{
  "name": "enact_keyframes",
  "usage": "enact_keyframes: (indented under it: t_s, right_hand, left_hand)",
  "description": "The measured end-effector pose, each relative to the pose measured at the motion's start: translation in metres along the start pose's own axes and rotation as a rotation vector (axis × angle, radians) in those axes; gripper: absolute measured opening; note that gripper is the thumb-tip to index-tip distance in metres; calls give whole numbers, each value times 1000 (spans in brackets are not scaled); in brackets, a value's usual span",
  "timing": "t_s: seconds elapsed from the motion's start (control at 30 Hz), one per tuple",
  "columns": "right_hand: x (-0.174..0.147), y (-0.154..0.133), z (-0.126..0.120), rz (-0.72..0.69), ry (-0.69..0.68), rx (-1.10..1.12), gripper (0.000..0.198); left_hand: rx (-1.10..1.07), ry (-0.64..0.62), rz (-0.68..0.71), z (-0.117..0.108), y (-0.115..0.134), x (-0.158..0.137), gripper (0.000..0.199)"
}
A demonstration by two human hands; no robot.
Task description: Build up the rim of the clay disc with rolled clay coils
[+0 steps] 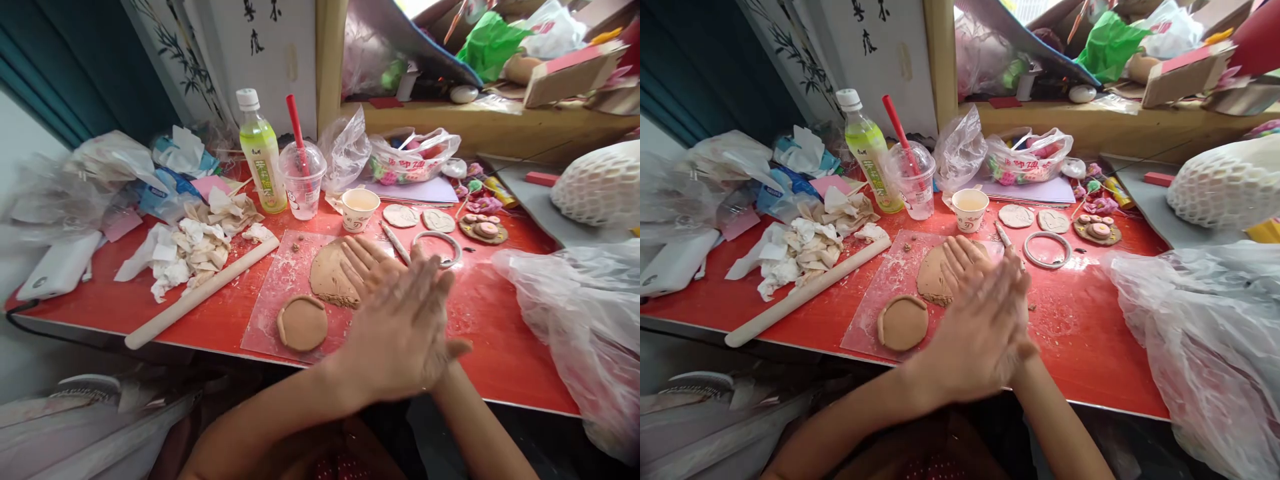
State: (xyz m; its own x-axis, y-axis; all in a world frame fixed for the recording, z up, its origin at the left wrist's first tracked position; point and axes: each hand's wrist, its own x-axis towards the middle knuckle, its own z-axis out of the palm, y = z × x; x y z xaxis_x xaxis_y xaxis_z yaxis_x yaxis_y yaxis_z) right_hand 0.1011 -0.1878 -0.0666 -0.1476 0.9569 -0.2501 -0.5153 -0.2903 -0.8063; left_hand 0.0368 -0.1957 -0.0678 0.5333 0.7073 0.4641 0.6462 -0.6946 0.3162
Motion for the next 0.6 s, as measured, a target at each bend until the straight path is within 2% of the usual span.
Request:
enact_keyframes:
  t_s: [0.13,0.23,0.3,0.4,0.5,0.6]
  right_hand:
    - [-1,0,-5,14,-155,238,49]
    - [-2,-1,-9,6,-250,404,53]
    - [-2,-2,-12,-13,-271,439,58]
    - [-2,-3,-18,-3,-262,414,57]
    - [0,-6,-24,3,-214,365,53]
    - [3,-8,-27,-39,-174,345,58]
  left_hand:
    - [-11,-21,-244,-19,-36,35,66]
    - [-226,-57,-264,-37,-65,55,58]
    - [-327,-60,-253,-43,-74,54,55]
    - [-244,-96,-135,-41,-70,36,53]
    - [-32,-198,96,-31,-52,11,55]
    - [26,-344,358,-26,-36,-4,61]
